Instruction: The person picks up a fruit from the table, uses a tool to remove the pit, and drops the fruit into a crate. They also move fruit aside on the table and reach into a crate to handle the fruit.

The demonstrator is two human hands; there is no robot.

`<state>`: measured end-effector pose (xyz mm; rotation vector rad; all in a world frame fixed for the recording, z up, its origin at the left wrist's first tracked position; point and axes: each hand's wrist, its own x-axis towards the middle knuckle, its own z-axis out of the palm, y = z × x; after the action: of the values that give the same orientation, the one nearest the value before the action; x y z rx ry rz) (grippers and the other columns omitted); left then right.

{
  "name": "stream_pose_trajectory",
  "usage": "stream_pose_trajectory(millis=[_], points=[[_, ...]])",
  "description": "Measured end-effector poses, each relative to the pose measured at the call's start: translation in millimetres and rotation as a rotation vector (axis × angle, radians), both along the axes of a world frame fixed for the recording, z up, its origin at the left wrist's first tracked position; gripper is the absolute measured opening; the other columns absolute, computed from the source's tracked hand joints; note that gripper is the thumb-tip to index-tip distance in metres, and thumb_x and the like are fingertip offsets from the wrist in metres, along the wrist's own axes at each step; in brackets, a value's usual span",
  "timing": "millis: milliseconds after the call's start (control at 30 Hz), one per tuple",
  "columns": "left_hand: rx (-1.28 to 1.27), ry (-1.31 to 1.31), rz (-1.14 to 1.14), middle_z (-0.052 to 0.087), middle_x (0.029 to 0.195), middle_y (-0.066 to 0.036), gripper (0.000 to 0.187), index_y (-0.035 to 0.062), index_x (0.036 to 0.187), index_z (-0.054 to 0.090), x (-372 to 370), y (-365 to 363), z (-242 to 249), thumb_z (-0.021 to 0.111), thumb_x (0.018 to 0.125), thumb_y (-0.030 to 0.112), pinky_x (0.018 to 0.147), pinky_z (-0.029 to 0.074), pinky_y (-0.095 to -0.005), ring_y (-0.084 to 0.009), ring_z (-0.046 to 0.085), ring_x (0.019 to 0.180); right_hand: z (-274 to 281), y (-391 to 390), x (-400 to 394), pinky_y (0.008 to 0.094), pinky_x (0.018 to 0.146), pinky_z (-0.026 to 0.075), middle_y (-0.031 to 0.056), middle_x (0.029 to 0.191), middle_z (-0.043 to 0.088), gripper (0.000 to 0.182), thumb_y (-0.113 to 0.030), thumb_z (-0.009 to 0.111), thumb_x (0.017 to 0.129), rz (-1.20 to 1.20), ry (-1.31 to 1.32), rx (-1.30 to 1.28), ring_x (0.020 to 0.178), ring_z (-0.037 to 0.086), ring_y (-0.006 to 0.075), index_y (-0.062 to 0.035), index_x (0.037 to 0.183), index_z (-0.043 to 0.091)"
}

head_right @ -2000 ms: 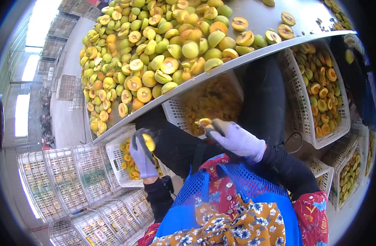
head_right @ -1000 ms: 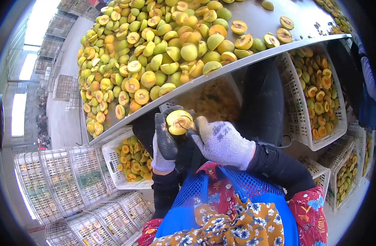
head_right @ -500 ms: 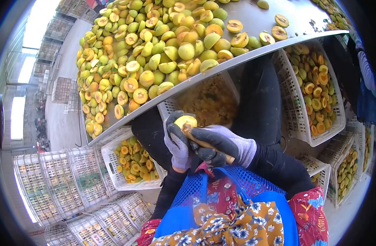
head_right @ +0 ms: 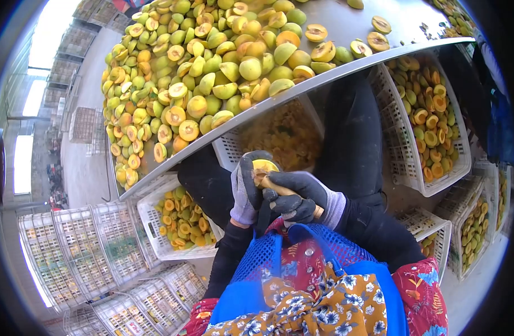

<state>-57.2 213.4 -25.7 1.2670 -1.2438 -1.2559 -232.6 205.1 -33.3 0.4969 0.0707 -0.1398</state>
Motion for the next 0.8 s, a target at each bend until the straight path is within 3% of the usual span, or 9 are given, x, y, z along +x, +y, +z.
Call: stream_pose_trajectory(millis=[133, 233, 300, 433, 500, 567, 633, 700, 800], points=[[0.064, 0.203, 0.025, 0.063, 0.099, -0.006, 0.043, 0.0007, 0.113, 0.060, -5, -2, -6, 0.042, 0.105, 0.039, 0.078, 0.051, -0.0286, -0.0141, 0.062, 0.086, 10, 4, 2, 0.0186, 0.033, 0.033, -0.0007, 0.060, 0.048, 0.037, -0.040, 0.049, 0.102, -0.093, 0.097, -0.254, 0.038, 0.039, 0.0052, -0.0043, 0.097, 0.058], [-0.180, -0.289, 0.083, 0.064, 0.099, -0.011, 0.044, 0.0002, 0.117, 0.056, 18, 8, -60, 0.050, 0.100, 0.040, 0.076, 0.052, -0.0317, -0.0215, 0.064, 0.084, 54, 2, -2, 0.0189, 0.045, 0.036, -0.0009, 0.065, 0.053, 0.038, -0.040, 0.050, 0.102, -0.134, 0.634, -1.010, 0.050, 0.047, 0.0051, -0.0040, 0.094, 0.060], [-0.041, -0.264, 0.203, 0.065, 0.099, -0.016, 0.044, -0.0001, 0.121, 0.053, 31, 21, -50, 0.056, 0.096, 0.036, 0.077, 0.052, -0.0360, -0.0291, 0.065, 0.086, 66, -10, -7, 0.0190, 0.047, 0.037, -0.0008, 0.065, 0.054, 0.039, -0.040, 0.051, 0.101, -0.172, 0.653, -1.043, 0.051, 0.049, 0.0052, -0.0033, 0.095, 0.061], [0.016, -0.909, 0.604, 0.065, 0.104, -0.015, 0.032, 0.0035, 0.121, 0.053, 126, 56, -44, 0.056, 0.098, 0.025, 0.074, 0.053, -0.0361, -0.0248, 0.064, 0.082, 50, -32, -13, 0.0215, 0.052, 0.044, 0.0017, 0.068, 0.057, 0.038, -0.039, 0.056, 0.098, -0.188, 0.749, -0.912, 0.055, 0.053, 0.0070, -0.0024, 0.096, 0.065], [0.124, -1.016, 0.734, 0.064, 0.110, -0.020, 0.035, 0.0021, 0.124, 0.055, 142, 56, -1, 0.057, 0.098, 0.025, 0.082, 0.051, -0.0414, -0.0325, 0.063, 0.092, 39, -31, -7, 0.0213, 0.048, 0.044, 0.0022, 0.067, 0.057, 0.034, -0.037, 0.055, 0.099, -0.211, 0.800, -0.861, 0.051, 0.052, 0.0069, -0.0034, 0.099, 0.064], [-0.034, -1.705, 0.668, 0.062, 0.114, -0.023, 0.036, 0.0011, 0.125, 0.056, 145, 45, 18, 0.056, 0.098, 0.025, 0.090, 0.049, -0.0448, -0.0376, 0.061, 0.102, 27, -33, -1, 0.0196, 0.045, 0.042, 0.0020, 0.067, 0.057, 0.031, -0.035, 0.055, 0.099, -0.174, 0.742, -0.711, 0.047, 0.050, 0.0062, -0.0044, 0.104, 0.061], [-0.029, -1.206, 0.519, 0.060, 0.119, -0.023, 0.035, 0.0003, 0.123, 0.059, 125, 3, 42, 0.058, 0.096, 0.023, 0.098, 0.044, -0.0461, -0.0401, 0.054, 0.115, 11, -36, 3, 0.0175, 0.042, 0.040, 0.0018, 0.067, 0.057, 0.030, -0.033, 0.055, 0.099, -0.149, 0.584, -0.554, 0.044, 0.048, 0.0053, -0.0055, 0.110, 0.057], [-0.180, -1.135, 0.347, 0.059, 0.120, -0.022, 0.038, 0.0005, 0.123, 0.059, 98, -43, 44, 0.062, 0.091, 0.020, 0.100, 0.043, -0.0447, -0.0390, 0.054, 0.115, -1, -38, 3, 0.0149, 0.037, 0.036, 0.0021, 0.067, 0.058, 0.031, -0.032, 0.055, 0.099, -0.118, 0.368, -0.398, 0.041, 0.045, 0.0037, -0.0071, 0.118, 0.051], [-0.186, -1.246, -0.021, 0.061, 0.121, -0.020, 0.042, 0.0053, 0.128, 0.058, 80, -107, 11, 0.061, 0.092, 0.028, 0.096, 0.046, -0.0431, -0.0376, 0.057, 0.112, 11, -39, -1, 0.0154, 0.036, 0.035, 0.0029, 0.068, 0.058, 0.027, -0.030, 0.054, 0.100, -0.044, 0.541, -0.529, 0.040, 0.044, 0.0035, -0.0077, 0.115, 0.050]])
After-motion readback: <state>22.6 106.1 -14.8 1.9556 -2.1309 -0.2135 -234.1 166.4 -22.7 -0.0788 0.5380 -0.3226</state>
